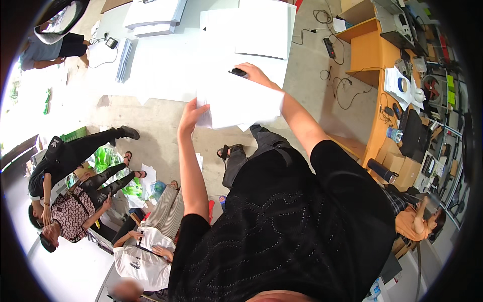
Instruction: The person picks up, carries, and sorts several stacks of papers across multiple tables in a busy office environment, occasionally handling a tape dispenser and a teapot before gathering a final stack of documents.
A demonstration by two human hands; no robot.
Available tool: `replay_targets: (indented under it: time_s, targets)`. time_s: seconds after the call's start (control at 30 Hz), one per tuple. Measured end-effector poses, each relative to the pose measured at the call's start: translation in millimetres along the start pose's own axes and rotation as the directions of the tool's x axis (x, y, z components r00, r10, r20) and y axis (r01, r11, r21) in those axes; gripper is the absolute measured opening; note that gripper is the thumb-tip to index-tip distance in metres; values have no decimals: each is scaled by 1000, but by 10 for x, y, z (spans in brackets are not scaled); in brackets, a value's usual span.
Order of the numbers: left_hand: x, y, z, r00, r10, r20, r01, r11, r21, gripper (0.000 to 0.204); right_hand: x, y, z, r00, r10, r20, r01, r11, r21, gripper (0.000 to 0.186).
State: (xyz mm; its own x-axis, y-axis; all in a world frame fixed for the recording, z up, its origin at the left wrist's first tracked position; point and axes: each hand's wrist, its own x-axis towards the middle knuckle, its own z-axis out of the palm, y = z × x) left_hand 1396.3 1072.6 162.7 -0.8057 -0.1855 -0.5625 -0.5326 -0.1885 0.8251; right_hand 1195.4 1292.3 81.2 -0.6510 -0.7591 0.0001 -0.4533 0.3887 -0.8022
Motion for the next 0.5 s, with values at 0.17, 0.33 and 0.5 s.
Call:
replay_targets:
  time_s: [0.17,0.33,0.5]
  targets:
    - [578,-743,97,936,45,-348,175,800,574,40,52,-25,-578,920,371,125,-389,830,400,47]
    - [859,-698,445,857,226,-462,109,798,592,40,-134,-260,-1071,965,260,18,-219,772,596,45]
    - [934,-538,529,875,172,-454,181,752,634,31,-463,-492,-807,952,306,23,-244,710,661,55]
